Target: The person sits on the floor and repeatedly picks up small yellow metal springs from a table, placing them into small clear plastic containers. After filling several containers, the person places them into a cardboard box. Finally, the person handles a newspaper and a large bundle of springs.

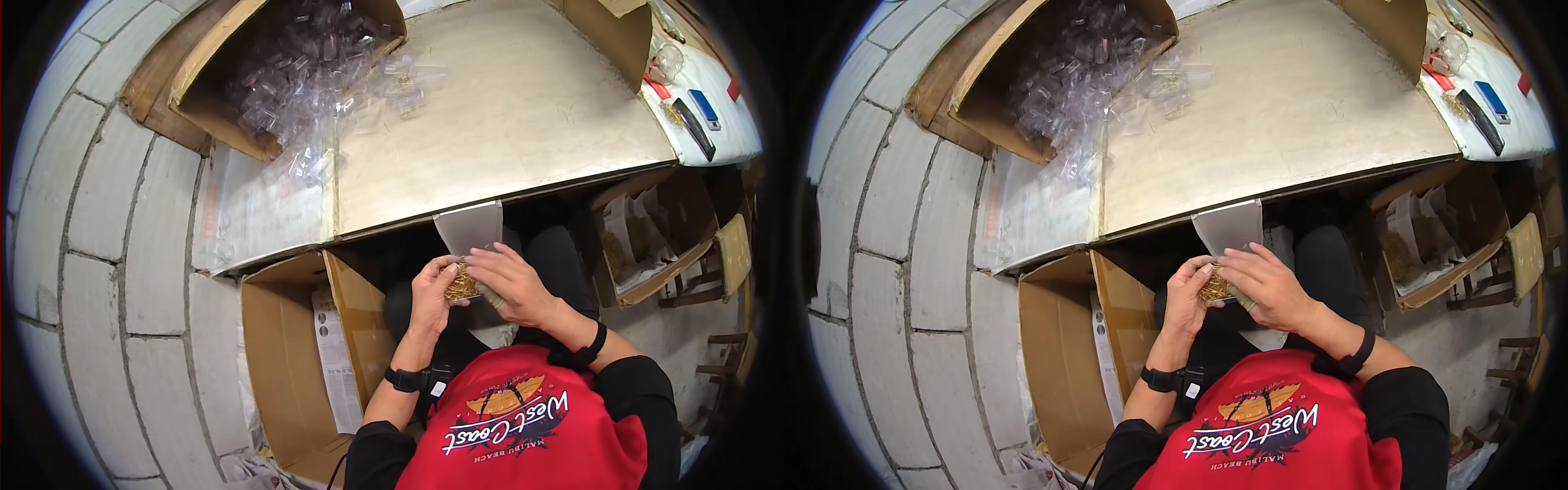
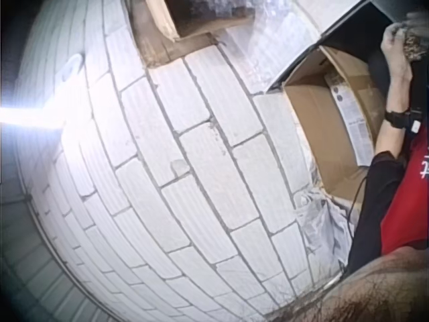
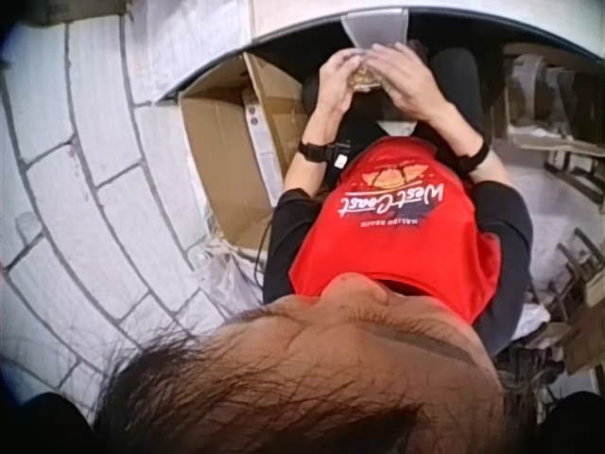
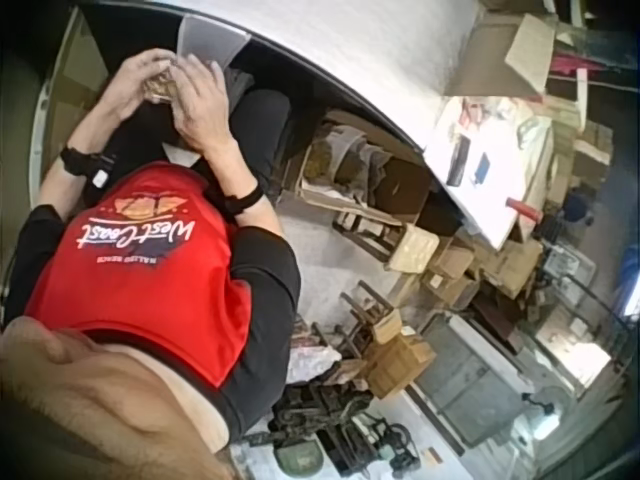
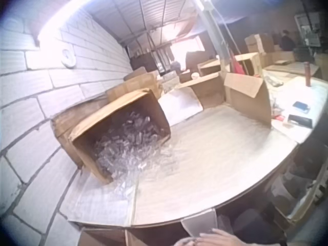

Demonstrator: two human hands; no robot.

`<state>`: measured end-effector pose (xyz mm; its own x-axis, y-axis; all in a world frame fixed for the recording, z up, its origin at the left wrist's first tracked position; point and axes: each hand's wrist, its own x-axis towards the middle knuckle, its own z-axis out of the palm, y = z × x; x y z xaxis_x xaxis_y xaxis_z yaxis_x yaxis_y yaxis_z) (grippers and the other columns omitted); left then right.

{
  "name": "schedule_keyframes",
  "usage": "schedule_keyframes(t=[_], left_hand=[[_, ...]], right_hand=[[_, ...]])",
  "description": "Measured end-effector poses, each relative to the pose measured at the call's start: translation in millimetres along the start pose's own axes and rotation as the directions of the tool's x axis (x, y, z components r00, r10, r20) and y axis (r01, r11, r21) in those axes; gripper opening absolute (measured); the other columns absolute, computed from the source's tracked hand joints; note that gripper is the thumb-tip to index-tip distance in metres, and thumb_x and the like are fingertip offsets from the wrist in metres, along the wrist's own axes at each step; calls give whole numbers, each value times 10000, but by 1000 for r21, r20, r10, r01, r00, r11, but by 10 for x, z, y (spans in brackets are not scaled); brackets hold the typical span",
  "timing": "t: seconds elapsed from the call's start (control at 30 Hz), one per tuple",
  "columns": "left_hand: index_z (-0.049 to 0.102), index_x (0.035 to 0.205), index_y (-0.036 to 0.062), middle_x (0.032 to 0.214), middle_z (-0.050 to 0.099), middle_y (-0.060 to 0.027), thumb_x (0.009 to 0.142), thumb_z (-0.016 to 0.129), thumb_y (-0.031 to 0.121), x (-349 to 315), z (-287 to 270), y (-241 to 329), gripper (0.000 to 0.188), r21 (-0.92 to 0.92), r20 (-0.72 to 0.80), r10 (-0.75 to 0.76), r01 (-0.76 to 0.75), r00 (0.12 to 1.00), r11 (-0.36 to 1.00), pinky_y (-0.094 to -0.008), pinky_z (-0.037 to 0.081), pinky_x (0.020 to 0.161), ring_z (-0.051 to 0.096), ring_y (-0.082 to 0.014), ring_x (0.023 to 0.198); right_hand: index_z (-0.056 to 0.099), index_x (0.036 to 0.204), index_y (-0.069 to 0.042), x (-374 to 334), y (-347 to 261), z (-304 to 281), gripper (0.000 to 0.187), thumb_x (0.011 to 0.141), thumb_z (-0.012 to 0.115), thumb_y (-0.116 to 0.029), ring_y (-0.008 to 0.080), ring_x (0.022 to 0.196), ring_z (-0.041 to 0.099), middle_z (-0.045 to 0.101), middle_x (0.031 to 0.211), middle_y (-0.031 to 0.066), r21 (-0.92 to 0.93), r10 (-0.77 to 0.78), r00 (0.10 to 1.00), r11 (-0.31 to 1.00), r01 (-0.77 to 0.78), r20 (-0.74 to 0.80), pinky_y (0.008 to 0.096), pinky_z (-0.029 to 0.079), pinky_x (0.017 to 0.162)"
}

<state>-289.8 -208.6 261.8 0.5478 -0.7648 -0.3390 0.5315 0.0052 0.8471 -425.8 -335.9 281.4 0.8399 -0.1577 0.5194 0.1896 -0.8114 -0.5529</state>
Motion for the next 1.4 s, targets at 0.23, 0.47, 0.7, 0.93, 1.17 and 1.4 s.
schedule_keyframes(t=[0.23,0.47,0.7,0.93,1.17,1.4], left_hand=[[557,1058,13,905,634,-80,951,476,211,1,37,53,239,-90,26,-54,57,998,994,-266,570,480,658,-145,724],[550,1067,1,913,631,-100,978,424,288,7,9,22,326,-111,32,-21,24,999,993,-287,580,495,660,-161,724],[544,1071,-8,946,627,-123,965,452,223,-7,48,54,271,-102,101,-15,26,995,994,-295,585,499,667,-183,744],[541,1078,-10,947,623,-127,964,454,227,-20,106,86,277,-53,159,-44,53,986,997,-306,589,515,667,-190,751],[549,1069,-10,915,628,-112,962,466,251,-31,150,84,294,-90,137,-52,65,989,994,-295,577,498,662,-177,727],[566,1080,1,926,640,-99,963,464,243,-46,153,42,287,4,206,-113,115,972,993,-267,571,494,665,-153,719]], right_hand=[[524,1205,-15,36,-18,-11,476,740,624,-13,308,1193,499,532,1241,161,-20,-30,998,999,32,57,464,346,1031],[566,1151,-28,58,8,3,407,751,631,0,310,1129,543,592,1146,136,161,-7,1000,987,8,-10,426,407,981],[593,1107,27,148,154,-109,262,858,590,-56,202,941,621,636,1041,124,679,653,757,568,-466,-27,328,502,803],[652,995,44,163,188,-34,189,858,600,-76,106,819,609,669,878,74,692,617,749,432,-579,241,254,495,715],[655,851,35,186,202,4,99,826,609,-50,86,684,581,649,755,52,661,645,741,476,-580,185,251,480,621],[645,813,13,218,308,56,58,809,611,-34,67,645,545,613,699,26,723,655,727,399,-564,205,231,452,576]])
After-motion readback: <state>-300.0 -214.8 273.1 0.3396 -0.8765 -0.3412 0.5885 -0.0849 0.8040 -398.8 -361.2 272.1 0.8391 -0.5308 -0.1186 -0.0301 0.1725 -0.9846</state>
